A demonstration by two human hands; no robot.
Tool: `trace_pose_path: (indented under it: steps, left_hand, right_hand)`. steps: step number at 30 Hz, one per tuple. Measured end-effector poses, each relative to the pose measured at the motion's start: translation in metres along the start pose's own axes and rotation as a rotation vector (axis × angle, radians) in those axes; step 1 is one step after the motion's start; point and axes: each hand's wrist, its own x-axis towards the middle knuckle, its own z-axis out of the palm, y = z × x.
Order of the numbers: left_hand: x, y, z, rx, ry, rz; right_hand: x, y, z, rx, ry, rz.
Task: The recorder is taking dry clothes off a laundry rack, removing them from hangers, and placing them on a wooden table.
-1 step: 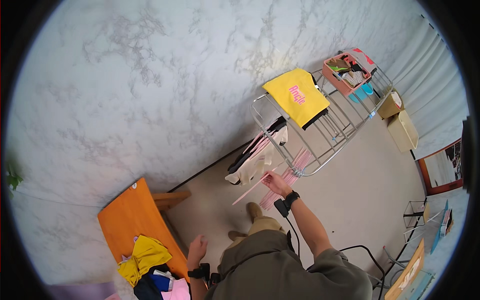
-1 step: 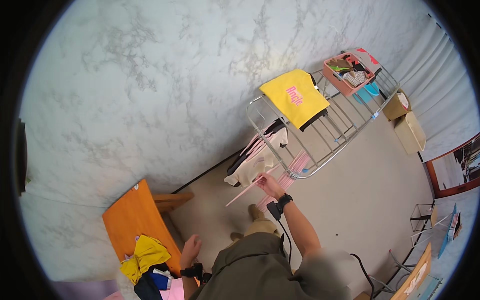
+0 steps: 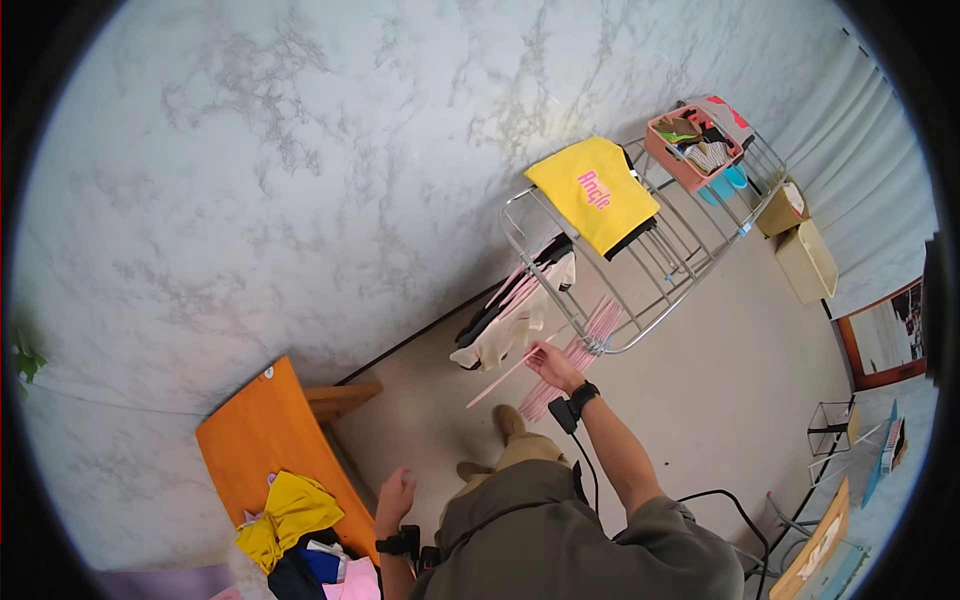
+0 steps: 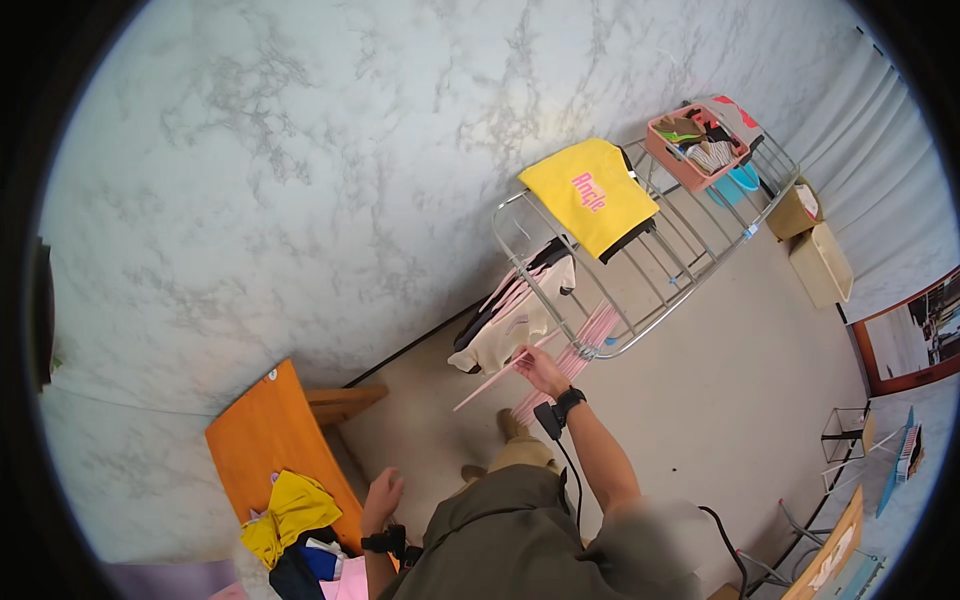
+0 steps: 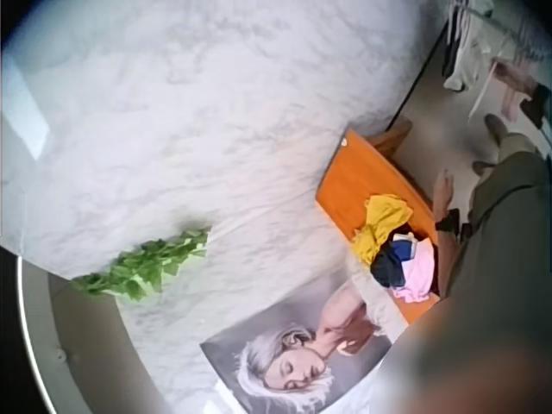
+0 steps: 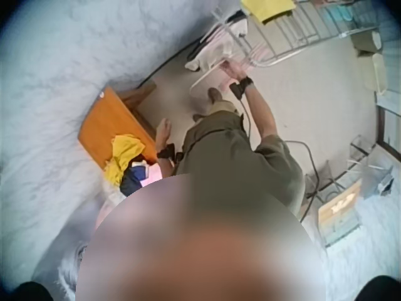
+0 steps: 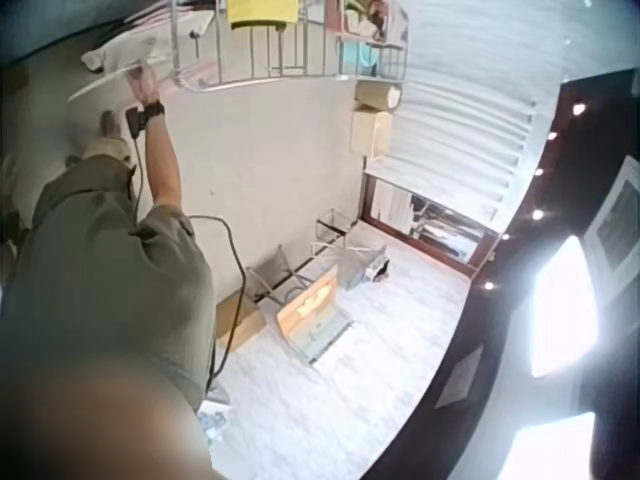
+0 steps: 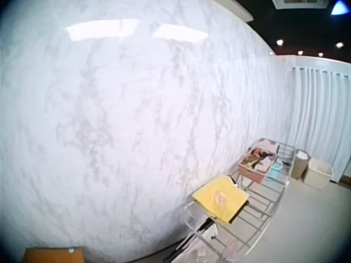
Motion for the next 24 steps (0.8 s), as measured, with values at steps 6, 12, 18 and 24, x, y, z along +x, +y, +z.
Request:
trace_pose_path:
  steps: [6,12,18,24]
  left_hand:
    - [0.035,-0.031,0.031,-0.221,-0.066,-0.117]
    - [0.026,-0.09,0.06,-0.125,-0.234,-0.34]
    - [0.019,-0.114,0.072,-0.316,-0.236,-0.408]
    - [0.025,-0.109,0.071,-0.351,-0.188,-0.349]
  right_hand:
    - [0.01,0.003,-0.03,0.051,0.21,-0.015]
    - [0.019,0.013,-0.052,0.004,0.295,0.008]
    - [0.034,0.019,-0.062,-0.047,0.523,-0.118]
    - [0.031,0.022,-0.056,-0.147,0.686,-0.192]
